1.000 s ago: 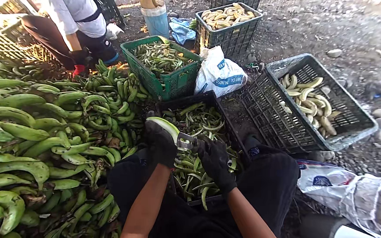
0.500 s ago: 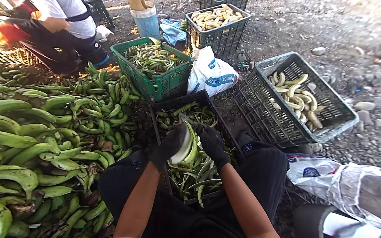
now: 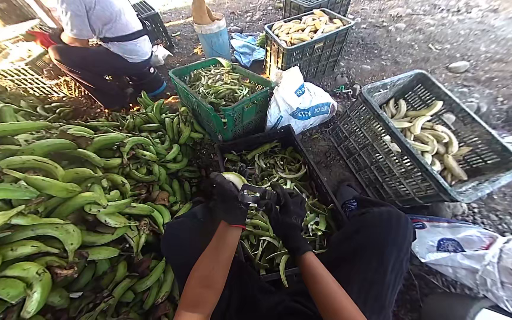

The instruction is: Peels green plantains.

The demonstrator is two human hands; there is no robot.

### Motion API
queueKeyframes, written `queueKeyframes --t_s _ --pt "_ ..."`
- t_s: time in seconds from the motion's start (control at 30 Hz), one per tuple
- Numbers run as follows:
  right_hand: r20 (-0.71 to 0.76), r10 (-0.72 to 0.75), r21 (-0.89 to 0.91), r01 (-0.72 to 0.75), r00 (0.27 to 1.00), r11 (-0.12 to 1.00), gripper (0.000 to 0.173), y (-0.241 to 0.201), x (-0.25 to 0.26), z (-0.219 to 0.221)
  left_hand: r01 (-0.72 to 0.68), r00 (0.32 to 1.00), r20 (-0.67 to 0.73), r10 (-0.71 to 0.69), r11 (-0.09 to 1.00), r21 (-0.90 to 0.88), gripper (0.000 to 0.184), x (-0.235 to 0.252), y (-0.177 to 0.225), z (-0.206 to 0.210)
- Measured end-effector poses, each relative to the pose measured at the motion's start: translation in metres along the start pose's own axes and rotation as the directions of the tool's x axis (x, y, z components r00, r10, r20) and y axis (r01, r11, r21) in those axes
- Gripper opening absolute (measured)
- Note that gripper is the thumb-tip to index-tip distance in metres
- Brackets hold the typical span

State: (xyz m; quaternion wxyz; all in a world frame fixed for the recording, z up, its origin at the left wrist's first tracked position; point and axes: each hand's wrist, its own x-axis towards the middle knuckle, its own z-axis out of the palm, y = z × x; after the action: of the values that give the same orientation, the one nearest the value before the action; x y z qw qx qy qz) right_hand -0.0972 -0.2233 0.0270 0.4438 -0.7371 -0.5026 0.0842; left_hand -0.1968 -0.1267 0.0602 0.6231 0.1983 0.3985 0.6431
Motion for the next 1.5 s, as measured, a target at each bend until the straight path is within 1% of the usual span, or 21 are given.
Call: queueKeyframes --t_s 0.07,0.17,0.27,0.37,0.4,0.5,0.6,0.63,0.7,0.77,0.8,0.83,0.9,1.0,1.07,1.13,1.23,1.3,1.37,1.43,1.5 --pt "0.129 0.102 0.003 -0.103 0.986 0.995 0.066 -0.008 0.012 -0.014 0.071 0.993 0.086 -0.075 0.996 0.052 0.047 -0.003 0.006 0.009" --pt "0.276 0.200 -0.018 -0.203 0.940 0.979 0.061 -0.013 0.033 -0.032 0.012 0.940 0.324 -0.105 0.961 0.275 0.052 -0.009 0.013 0.015" --pt "0.210 0.132 -0.120 -0.108 0.969 0.987 0.062 -0.006 0.036 -0.034 -0.027 0.920 0.374 -0.120 0.930 0.366 0.053 -0.010 0.012 0.010" --pt "0.098 0.019 -0.183 -0.001 0.995 0.983 0.067 0.000 0.028 -0.026 -0.155 0.940 0.341 -0.022 0.862 0.482 0.054 -0.005 0.009 0.004" --pt "0.116 0.038 -0.172 -0.018 0.993 0.985 0.066 -0.002 0.029 -0.026 -0.212 0.929 0.370 0.006 0.828 0.519 0.055 -0.005 0.011 0.004" --pt "0.294 0.217 -0.141 -0.183 0.931 0.973 0.059 -0.012 0.045 -0.037 -0.415 0.821 0.569 -0.043 0.639 0.648 0.058 -0.007 0.019 0.011" --pt "0.427 0.229 -0.067 -0.222 0.875 0.973 0.058 -0.002 0.062 -0.042 -0.545 0.730 0.661 -0.175 0.434 0.717 0.050 -0.022 0.023 0.013" --pt "0.428 0.219 -0.045 -0.222 0.877 0.974 0.056 0.002 0.064 -0.043 -0.527 0.725 0.659 -0.200 0.454 0.718 0.050 -0.026 0.023 0.013" --pt "0.354 0.207 -0.031 -0.210 0.912 0.977 0.057 0.005 0.062 -0.039 -0.377 0.783 0.591 -0.195 0.606 0.700 0.049 -0.025 0.018 0.015" --pt "0.295 0.199 -0.043 -0.195 0.935 0.980 0.059 0.003 0.049 -0.038 -0.069 0.856 0.470 -0.217 0.852 0.519 0.050 -0.016 0.016 0.015" --pt "0.240 0.121 -0.047 -0.113 0.963 0.993 0.061 0.006 0.039 -0.035 0.102 0.881 0.396 -0.258 0.922 0.374 0.053 -0.012 0.018 0.013" --pt "0.184 0.013 -0.050 -0.004 0.983 0.999 0.062 0.010 0.028 -0.032 0.233 0.883 0.350 -0.312 0.940 0.249 0.052 -0.009 0.021 0.009" --pt "0.044 -0.212 -0.061 0.214 0.976 0.975 0.064 0.018 0.012 -0.024 0.347 0.875 0.299 -0.380 0.924 0.160 0.040 -0.004 0.025 0.000" --pt "-0.061 -0.310 -0.107 0.302 0.949 0.947 0.063 0.018 0.006 -0.021 0.400 0.858 0.288 -0.426 0.905 0.146 0.034 -0.001 0.026 -0.009" --pt "0.031 -0.222 -0.107 0.224 0.975 0.969 0.059 0.010 0.009 -0.029 0.362 0.871 0.264 -0.414 0.904 0.226 0.033 -0.004 0.029 -0.003" --pt "0.154 -0.079 -0.093 0.094 0.985 0.991 0.059 0.000 0.014 -0.035 0.250 0.909 0.244 -0.337 0.912 0.325 0.035 -0.010 0.033 0.007" --pt "0.349 0.136 -0.060 -0.123 0.927 0.991 0.055 -0.011 0.033 -0.037 -0.077 0.937 0.321 -0.139 0.814 0.576 0.055 -0.014 0.025 0.008" --pt "0.401 0.134 0.018 -0.154 0.906 0.988 0.052 -0.010 0.043 -0.032 -0.324 0.887 0.459 -0.043 0.650 0.687 0.059 -0.019 0.022 0.008" --pt "0.465 0.144 0.043 -0.185 0.873 0.982 0.053 -0.013 0.049 -0.036 -0.443 0.836 0.544 -0.067 0.502 0.743 0.058 -0.028 0.028 0.012" --pt "0.484 0.126 0.070 -0.183 0.866 0.981 0.052 -0.013 0.053 -0.040 -0.442 0.822 0.551 -0.141 0.453 0.774 0.051 -0.034 0.036 0.018" --pt "0.476 0.163 0.094 -0.235 0.864 0.967 0.054 -0.010 0.055 -0.041 -0.468 0.775 0.607 -0.174 0.488 0.737 0.044 -0.035 0.034 0.017"
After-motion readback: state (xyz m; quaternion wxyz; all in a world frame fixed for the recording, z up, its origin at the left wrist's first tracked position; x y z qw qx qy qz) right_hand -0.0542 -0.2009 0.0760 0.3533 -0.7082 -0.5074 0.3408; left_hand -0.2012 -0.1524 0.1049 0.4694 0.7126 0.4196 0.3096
